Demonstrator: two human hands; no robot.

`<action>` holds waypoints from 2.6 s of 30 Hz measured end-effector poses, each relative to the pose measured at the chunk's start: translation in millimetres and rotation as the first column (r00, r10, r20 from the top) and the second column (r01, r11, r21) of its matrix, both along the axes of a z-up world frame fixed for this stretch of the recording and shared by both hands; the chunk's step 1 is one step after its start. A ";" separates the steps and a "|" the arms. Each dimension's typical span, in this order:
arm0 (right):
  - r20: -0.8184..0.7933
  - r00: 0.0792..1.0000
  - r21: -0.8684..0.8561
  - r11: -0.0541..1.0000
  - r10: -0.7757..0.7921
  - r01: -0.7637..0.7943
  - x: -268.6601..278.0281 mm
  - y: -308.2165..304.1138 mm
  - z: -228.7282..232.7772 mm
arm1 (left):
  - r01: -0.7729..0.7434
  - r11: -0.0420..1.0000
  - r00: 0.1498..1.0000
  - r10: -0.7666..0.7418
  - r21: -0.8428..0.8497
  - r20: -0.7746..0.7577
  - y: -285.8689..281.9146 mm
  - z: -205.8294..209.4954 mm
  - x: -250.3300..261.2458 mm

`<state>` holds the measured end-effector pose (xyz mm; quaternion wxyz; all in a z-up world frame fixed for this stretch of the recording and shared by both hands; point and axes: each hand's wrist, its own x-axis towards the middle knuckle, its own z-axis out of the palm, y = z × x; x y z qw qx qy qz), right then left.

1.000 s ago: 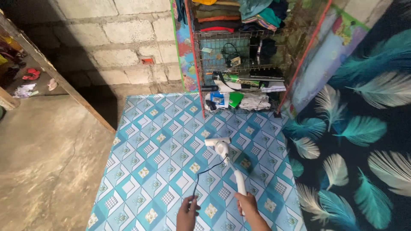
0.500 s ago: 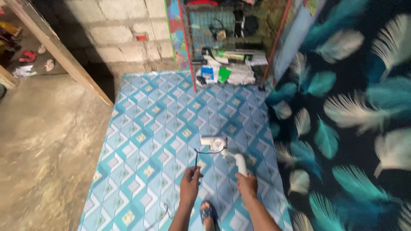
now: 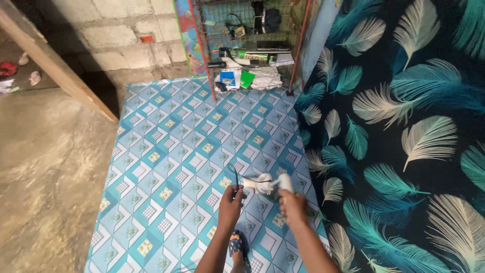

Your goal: The person holds a handheld vacuum cleaner and untangles its power cord by hand while moving across the room. They pull the cord through their fingers and lay it out on the floor and a patterned mat.

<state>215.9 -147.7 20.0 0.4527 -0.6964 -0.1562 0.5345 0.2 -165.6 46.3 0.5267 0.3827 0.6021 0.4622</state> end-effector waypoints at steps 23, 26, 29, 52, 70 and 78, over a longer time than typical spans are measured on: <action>0.682 0.537 -0.275 0.854 0.497 -0.442 -50.6 256.4 -34.3 | 0.013 0.987 0.990 -0.035 -0.158 -0.136 250.9 -11.0 -75.6; 0.510 0.601 -0.459 0.785 0.616 -0.415 -55.3 292.1 7.0 | 0.030 0.983 0.990 -0.054 -0.178 -0.131 271.9 -7.0 -68.6; 0.533 0.541 -0.469 0.759 0.651 -0.451 -50.8 325.8 18.1 | 0.060 0.980 0.987 -0.087 -0.191 -0.135 296.8 -9.6 -60.1; 0.477 0.310 -0.568 0.558 0.822 -0.606 25.8 653.6 -13.2 | -0.078 0.973 0.939 -0.002 -0.218 -0.345 558.7 -121.6 2.4; 0.408 0.203 -0.649 0.439 0.890 -0.621 38.5 725.4 -108.8 | -0.029 0.959 0.974 -0.036 -0.280 -0.222 607.6 -221.9 -12.4; 0.410 0.209 -0.657 0.446 0.888 -0.607 37.7 667.7 -126.3 | -0.075 0.963 0.952 -0.008 -0.258 -0.307 565.5 -167.5 -9.5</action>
